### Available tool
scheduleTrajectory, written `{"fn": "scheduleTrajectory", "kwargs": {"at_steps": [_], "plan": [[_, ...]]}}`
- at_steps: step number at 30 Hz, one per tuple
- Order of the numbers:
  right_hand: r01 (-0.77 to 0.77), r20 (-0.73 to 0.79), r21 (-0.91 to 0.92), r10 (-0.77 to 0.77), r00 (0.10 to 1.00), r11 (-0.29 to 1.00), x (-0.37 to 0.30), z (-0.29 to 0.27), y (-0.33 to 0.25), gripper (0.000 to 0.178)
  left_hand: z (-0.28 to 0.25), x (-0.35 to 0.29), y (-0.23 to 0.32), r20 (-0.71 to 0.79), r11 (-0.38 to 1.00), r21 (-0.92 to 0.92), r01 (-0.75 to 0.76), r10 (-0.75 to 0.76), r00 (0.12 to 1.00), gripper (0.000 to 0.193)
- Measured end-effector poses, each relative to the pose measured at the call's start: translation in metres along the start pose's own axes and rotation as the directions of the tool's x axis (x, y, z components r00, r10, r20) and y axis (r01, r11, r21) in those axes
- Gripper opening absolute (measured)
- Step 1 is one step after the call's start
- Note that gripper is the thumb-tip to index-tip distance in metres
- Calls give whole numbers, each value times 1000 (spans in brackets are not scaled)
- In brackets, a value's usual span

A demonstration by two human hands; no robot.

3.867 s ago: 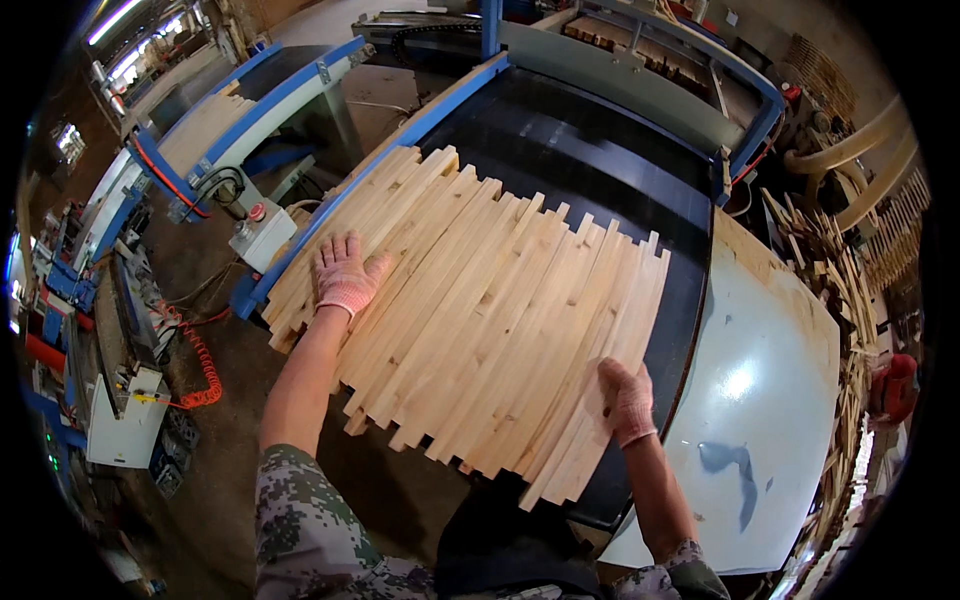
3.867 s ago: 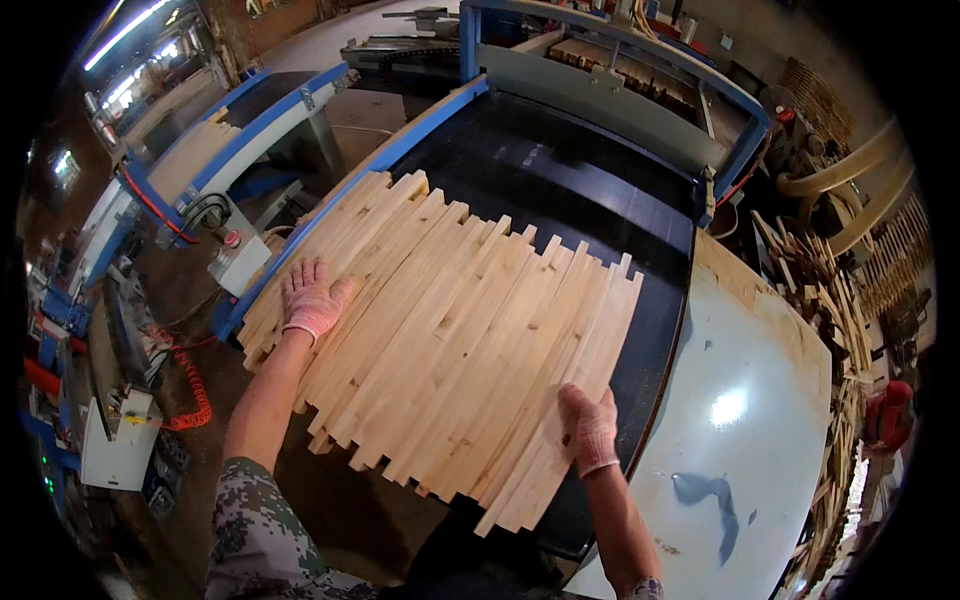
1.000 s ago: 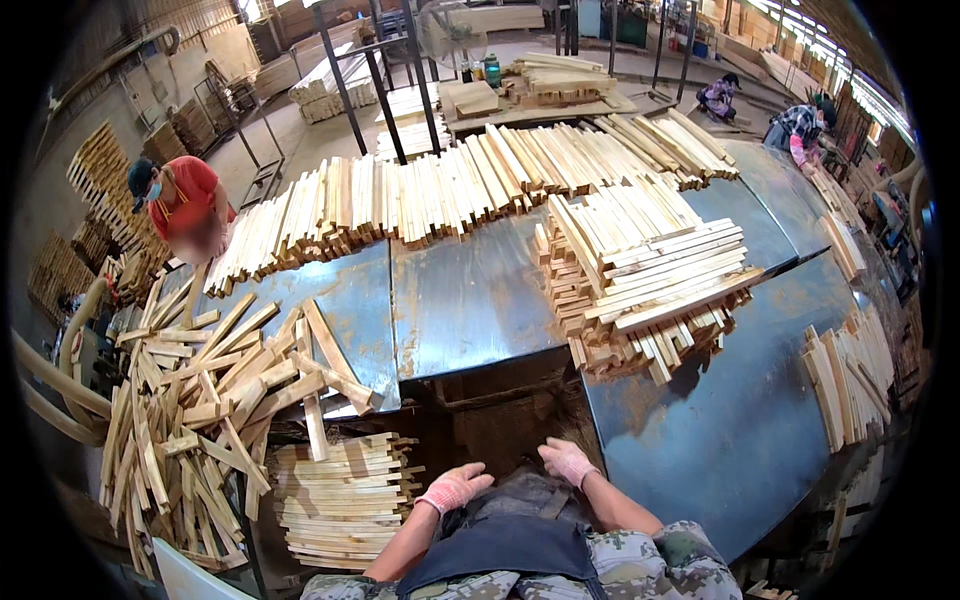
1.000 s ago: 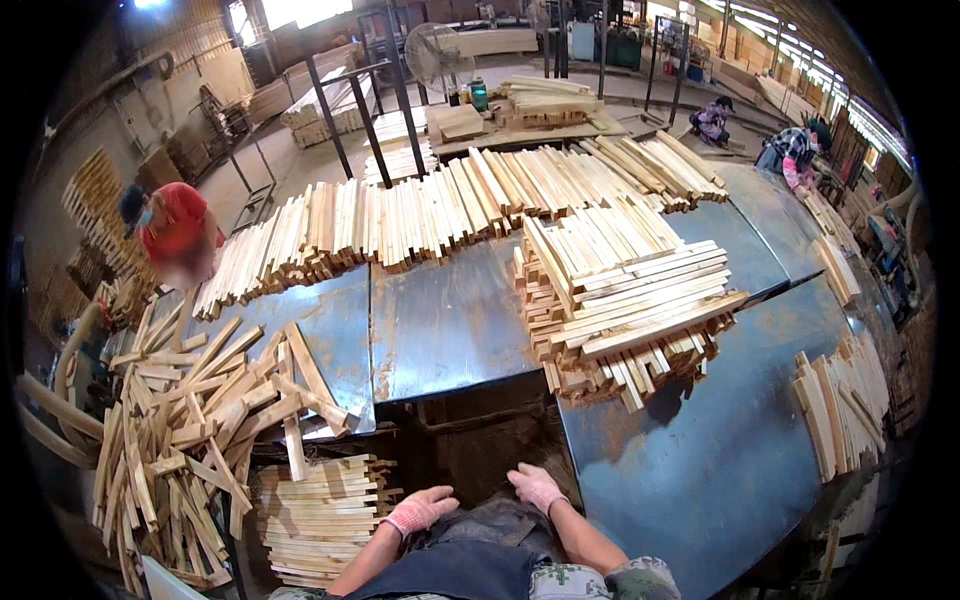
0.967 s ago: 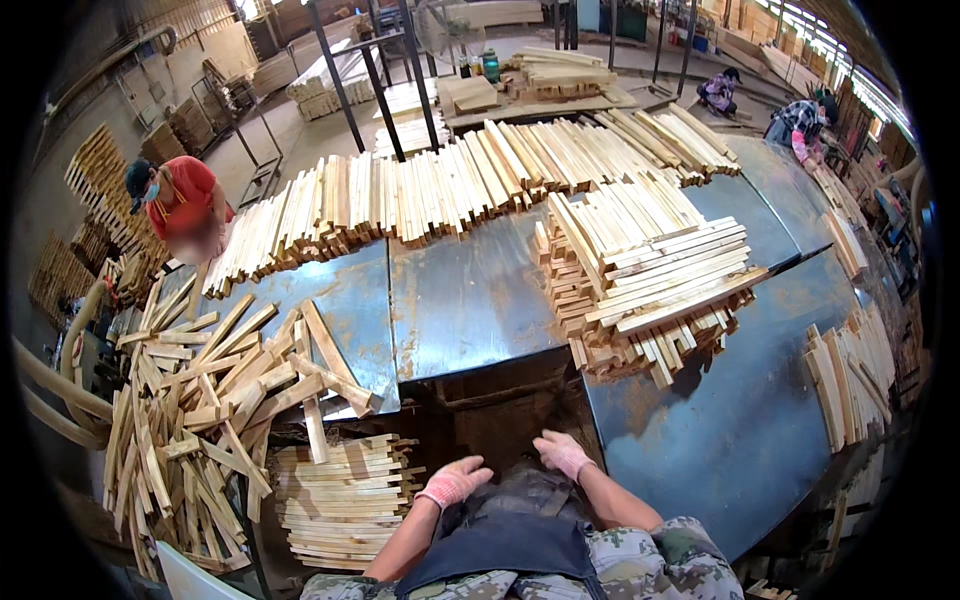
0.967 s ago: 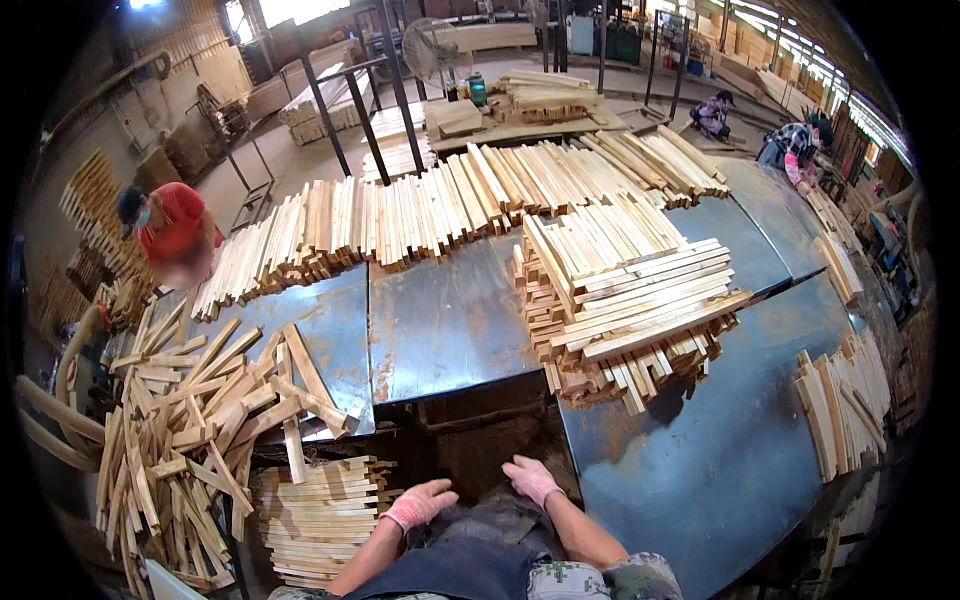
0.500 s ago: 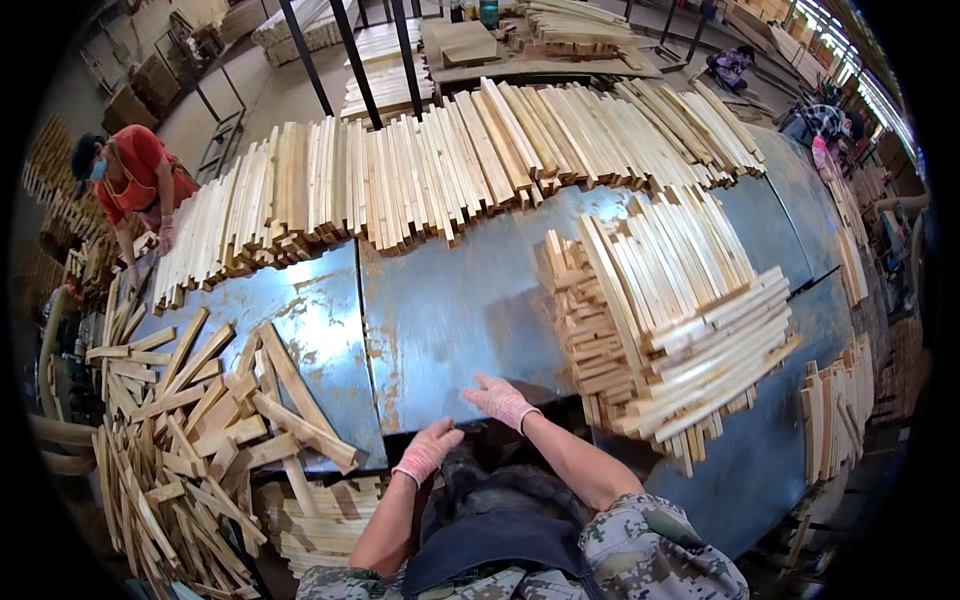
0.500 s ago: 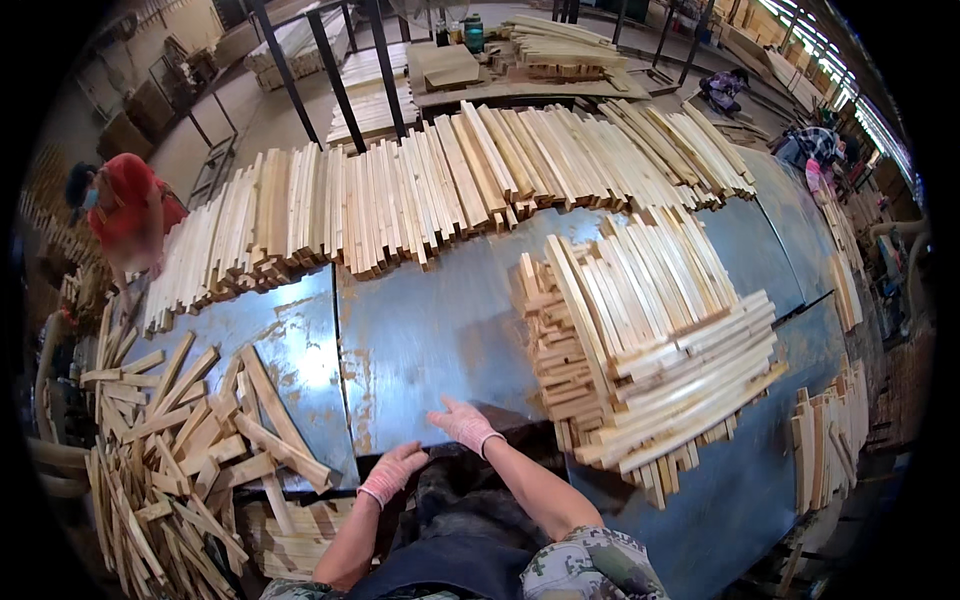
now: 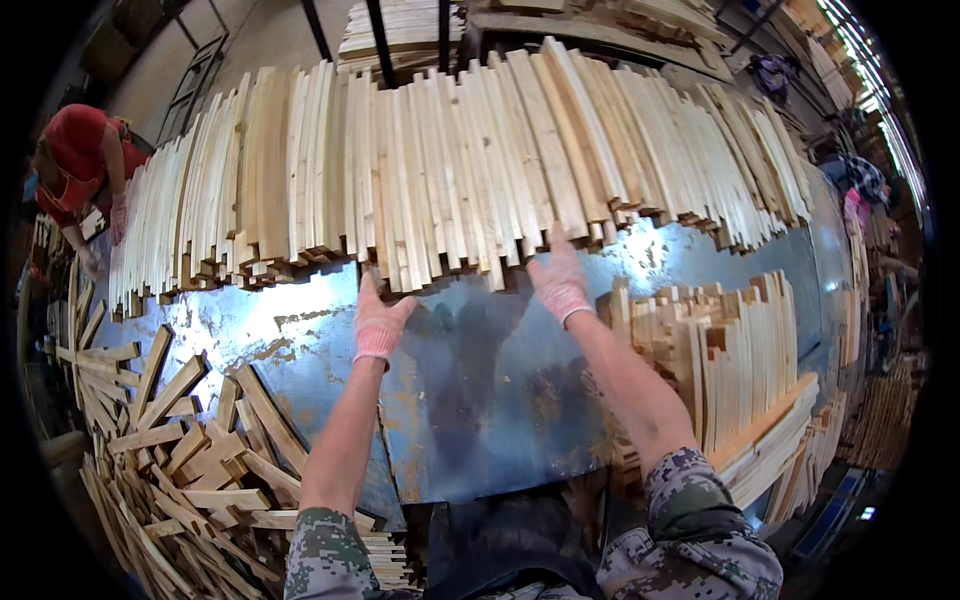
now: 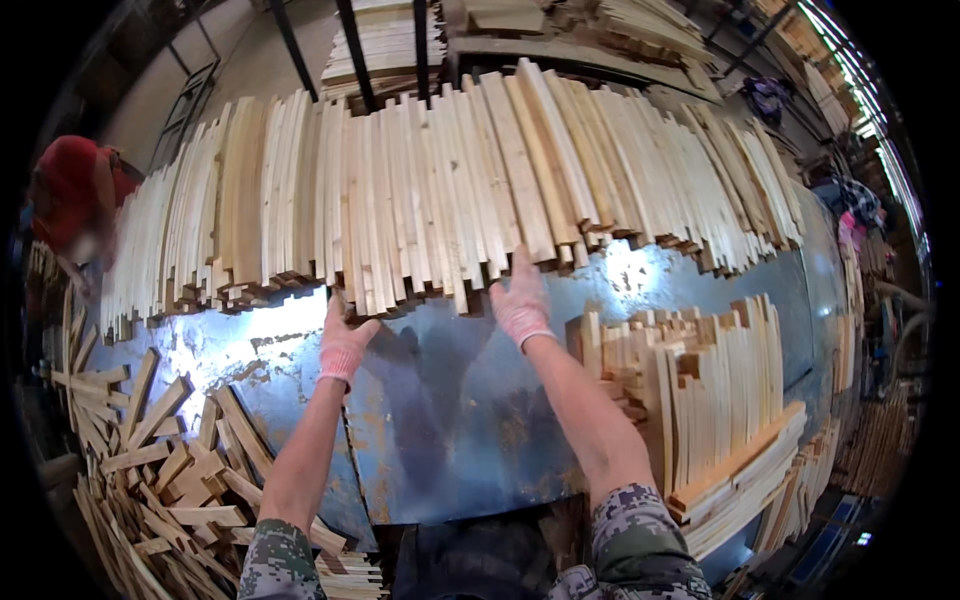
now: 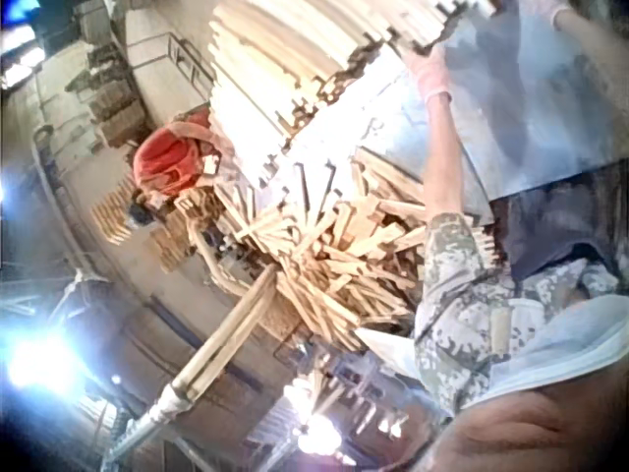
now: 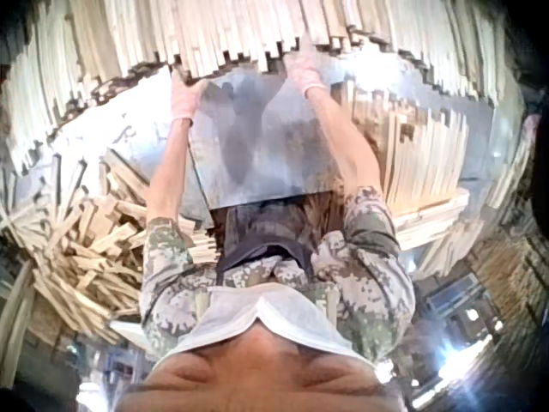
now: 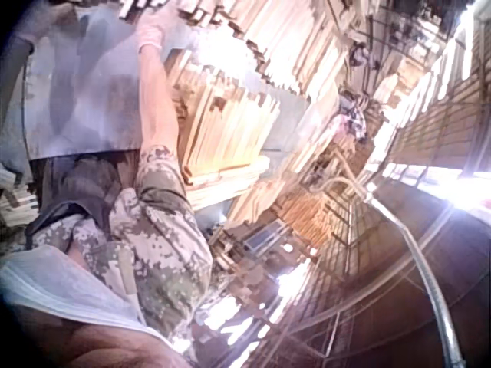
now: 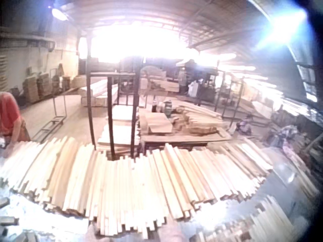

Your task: The person repeatedly picks up bundles of light-colored wooden slats from a metal table and places them onto a conveyor belt. The person wears pink gloves and a camouflage shirt while performing this repetitive stacking task in a workshop environment.

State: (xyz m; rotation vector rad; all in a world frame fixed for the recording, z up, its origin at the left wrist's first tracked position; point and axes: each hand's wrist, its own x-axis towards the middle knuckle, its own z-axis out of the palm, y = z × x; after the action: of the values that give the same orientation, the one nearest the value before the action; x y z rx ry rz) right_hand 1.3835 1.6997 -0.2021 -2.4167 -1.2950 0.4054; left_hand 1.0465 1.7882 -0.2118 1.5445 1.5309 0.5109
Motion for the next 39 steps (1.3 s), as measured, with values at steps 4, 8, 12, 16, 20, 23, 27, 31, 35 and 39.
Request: {"fn": "scheduleTrajectory", "kwargs": {"at_steps": [4, 8, 12, 16, 20, 23, 27, 31, 35, 39], "plan": [[-203, 105, -183, 225, 969, 962, 43, -3, -13, 85, 15, 32, 26, -22, 956, 255, 145, -145, 989, 109], [-187, 176, -353, 261, 949, 917, 58, 1, -25, 86, 4, 49, 31, 77, 906, 376, 195, -241, 967, 120], [-142, 295, -430, 287, 911, 892, 77, -5, -34, 83, 3, 50, 33, 122, 846, 518, 125, -218, 968, 123], [-43, 324, -458, 211, 922, 888, 89, -5, -30, 79, 6, 45, 50, 91, 843, 515, 155, -233, 968, 130], [-58, 389, -462, 260, 884, 885, 85, -21, -46, 83, 12, 40, 59, 55, 830, 517, 210, -276, 959, 134], [-69, 448, -409, 266, 854, 910, 74, -37, -57, 93, 18, 40, 63, 10, 827, 511, 236, -281, 960, 138], [-172, 391, -366, 319, 863, 915, 57, -36, -60, 107, 28, 40, 66, -61, 792, 545, 274, -289, 955, 141], [-187, 359, -310, 297, 885, 932, 56, -32, -53, 102, 29, 43, 65, -55, 799, 536, 272, -289, 956, 138], [-216, 370, -269, 308, 876, 938, 60, -36, -50, 96, 30, 43, 60, -61, 802, 530, 275, -288, 956, 132], [-214, 255, -376, 323, 912, 902, 63, -16, -52, 97, 36, 44, 60, -100, 783, 550, 290, -283, 954, 127]]}}
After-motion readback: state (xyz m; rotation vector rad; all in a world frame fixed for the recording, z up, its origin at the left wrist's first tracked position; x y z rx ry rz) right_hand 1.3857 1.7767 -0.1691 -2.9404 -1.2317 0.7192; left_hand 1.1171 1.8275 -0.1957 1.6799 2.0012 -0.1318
